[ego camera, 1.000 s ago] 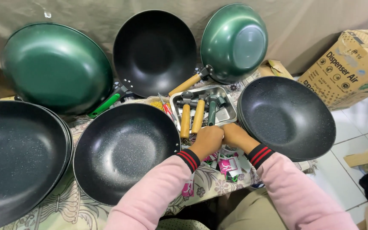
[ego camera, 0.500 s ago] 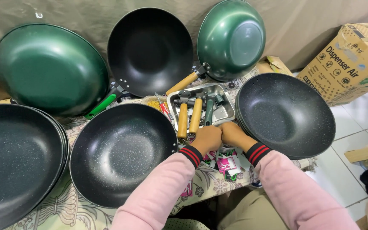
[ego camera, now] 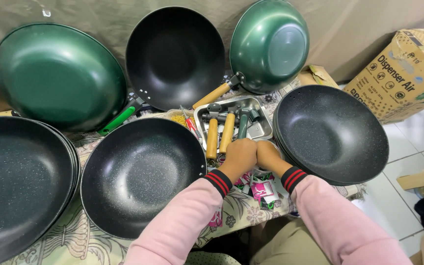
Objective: Assembling wooden handles onto various woks and pans using a screwdriver and screws.
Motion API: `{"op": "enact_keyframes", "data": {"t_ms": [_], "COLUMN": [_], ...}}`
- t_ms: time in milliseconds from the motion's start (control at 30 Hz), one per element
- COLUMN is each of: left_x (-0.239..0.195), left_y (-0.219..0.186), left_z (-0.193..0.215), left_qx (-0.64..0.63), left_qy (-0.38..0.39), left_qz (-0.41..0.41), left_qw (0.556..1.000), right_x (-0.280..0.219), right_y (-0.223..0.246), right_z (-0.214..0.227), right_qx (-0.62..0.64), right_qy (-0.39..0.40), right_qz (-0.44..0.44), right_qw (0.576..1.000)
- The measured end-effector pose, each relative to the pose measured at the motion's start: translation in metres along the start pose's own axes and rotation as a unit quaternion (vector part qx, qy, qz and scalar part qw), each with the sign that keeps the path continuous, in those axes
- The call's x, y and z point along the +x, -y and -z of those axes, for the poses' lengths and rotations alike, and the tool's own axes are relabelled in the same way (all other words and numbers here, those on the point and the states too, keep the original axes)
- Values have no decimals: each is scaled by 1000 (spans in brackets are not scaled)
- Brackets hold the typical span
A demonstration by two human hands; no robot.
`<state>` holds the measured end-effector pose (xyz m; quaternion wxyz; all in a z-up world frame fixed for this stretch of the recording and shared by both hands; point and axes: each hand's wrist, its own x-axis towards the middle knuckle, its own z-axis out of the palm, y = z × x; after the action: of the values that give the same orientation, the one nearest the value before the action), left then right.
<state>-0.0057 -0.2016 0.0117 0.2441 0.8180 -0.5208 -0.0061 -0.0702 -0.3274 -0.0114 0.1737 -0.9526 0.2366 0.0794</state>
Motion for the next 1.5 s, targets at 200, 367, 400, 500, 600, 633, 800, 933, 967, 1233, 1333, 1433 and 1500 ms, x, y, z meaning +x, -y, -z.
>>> {"op": "enact_keyframes", "data": {"t_ms": [200,367,400,500,600,633,800,933,967,1233,1333,1433,1500], "left_x": [3,-20,-29,-41,-71,-77,-115,-150,-158,-189,-189,-188,-186], "left_y": [12,-5,-14,-11,-39,-20,42,55,55,57,53,50,48], "left_z": [-20,41,67,86,184,165,143,158,165,187,189,191,193], "left_qx": [-15,-60,-99,-141,-180,-179,-227,-351,-383,-460,-461,-453,-435], "left_qy": [-2,-3,-16,-15,61,57,12,30,18,-52,-59,-78,-102], "left_qz": [17,22,14,27,99,102,163,257,271,289,276,273,259], "left_qw": [1000,998,995,990,977,977,960,900,883,838,841,845,857], "right_x": [2,30,32,17,-17,-26,-66,-99,-104,-105,-105,-106,-105], "right_y": [-1,-17,-14,3,49,63,124,174,183,207,206,207,207], "right_z": [-3,-4,2,29,65,71,81,93,93,72,66,62,58], "right_qx": [14,-25,-73,-132,-57,-58,249,388,400,433,447,473,481], "right_qy": [-7,-24,-25,-40,-64,-65,-27,50,67,93,77,67,43], "right_qz": [11,40,44,35,46,51,151,158,153,154,143,147,151], "right_qw": [1000,999,996,990,995,995,956,907,901,883,880,866,863]}}
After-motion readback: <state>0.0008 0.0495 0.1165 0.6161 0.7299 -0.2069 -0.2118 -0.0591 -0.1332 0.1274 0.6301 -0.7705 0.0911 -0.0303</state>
